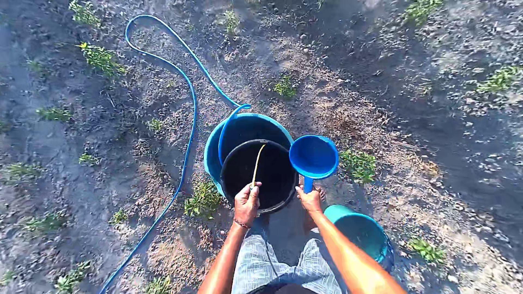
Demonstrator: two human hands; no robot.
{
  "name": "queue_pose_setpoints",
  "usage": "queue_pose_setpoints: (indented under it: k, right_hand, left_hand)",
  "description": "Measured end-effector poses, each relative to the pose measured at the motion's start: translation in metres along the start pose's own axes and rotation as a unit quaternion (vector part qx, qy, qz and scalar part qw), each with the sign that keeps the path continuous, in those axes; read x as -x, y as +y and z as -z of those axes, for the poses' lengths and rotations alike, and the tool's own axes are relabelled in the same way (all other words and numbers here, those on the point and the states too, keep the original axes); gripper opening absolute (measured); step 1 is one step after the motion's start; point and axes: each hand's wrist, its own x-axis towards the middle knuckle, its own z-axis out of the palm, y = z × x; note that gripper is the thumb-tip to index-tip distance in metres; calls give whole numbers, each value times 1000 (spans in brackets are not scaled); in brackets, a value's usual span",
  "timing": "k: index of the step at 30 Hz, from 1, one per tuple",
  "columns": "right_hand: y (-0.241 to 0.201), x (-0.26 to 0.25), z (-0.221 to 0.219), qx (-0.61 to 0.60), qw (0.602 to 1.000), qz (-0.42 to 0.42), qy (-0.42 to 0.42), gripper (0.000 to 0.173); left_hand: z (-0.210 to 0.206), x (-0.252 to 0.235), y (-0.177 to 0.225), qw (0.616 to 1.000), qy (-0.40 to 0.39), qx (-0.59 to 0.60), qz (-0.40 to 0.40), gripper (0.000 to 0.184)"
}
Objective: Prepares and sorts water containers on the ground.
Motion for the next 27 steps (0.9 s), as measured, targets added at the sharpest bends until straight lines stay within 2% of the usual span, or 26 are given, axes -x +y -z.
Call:
queue_pose_setpoints:
  k: [3, 5, 7, 9, 12, 13, 14, 17, 19, 21, 27]
  right_hand:
    - [-26, -2, -4, -35, 999, 17, -12, 42]
    - [-69, 9, -2, -30, 999, 17, -35, 38]
    - [-109, 19, -9, -17, 998, 28, -55, 33]
    - [-130, 21, -27, 12, 996, 52, -65, 36]
    - [-139, 12, -68, 62, 993, 63, -80, 69]
    - [-141, 10, -84, 75, 992, 56, -82, 75]
    - [-146, 9, -100, 100, 991, 43, -78, 74]
    - [-162, 7, -144, 202, 977, -12, -70, 56]
    - [-160, 2, -169, 228, 971, -5, -69, 52]
    - [-151, -4, -190, 236, 970, 13, -54, 51]
    - [-143, -30, -215, 247, 967, -30, -54, 55]
  left_hand:
    - [30, -12, 0, 998, 32, 36, -32, 28]
    - [53, -26, -6, 993, 93, 42, -55, 28]
    - [74, -43, -18, 986, 154, 6, -67, 29]
    - [94, -60, -39, 980, 183, -57, -61, 30]
    - [112, -85, -74, 973, 175, -148, -4, 33]
    - [114, -93, -83, 971, 171, -167, 27, 34]
    - [116, -102, -90, 966, 169, -185, 62, 35]
    - [122, -131, -100, 948, 161, -227, 153, 40]
    - [127, -147, -109, 938, 152, -245, 191, 42]
    - [132, -158, -122, 933, 147, -254, 211, 43]
    - [146, -181, -148, 923, 132, -261, 250, 45]
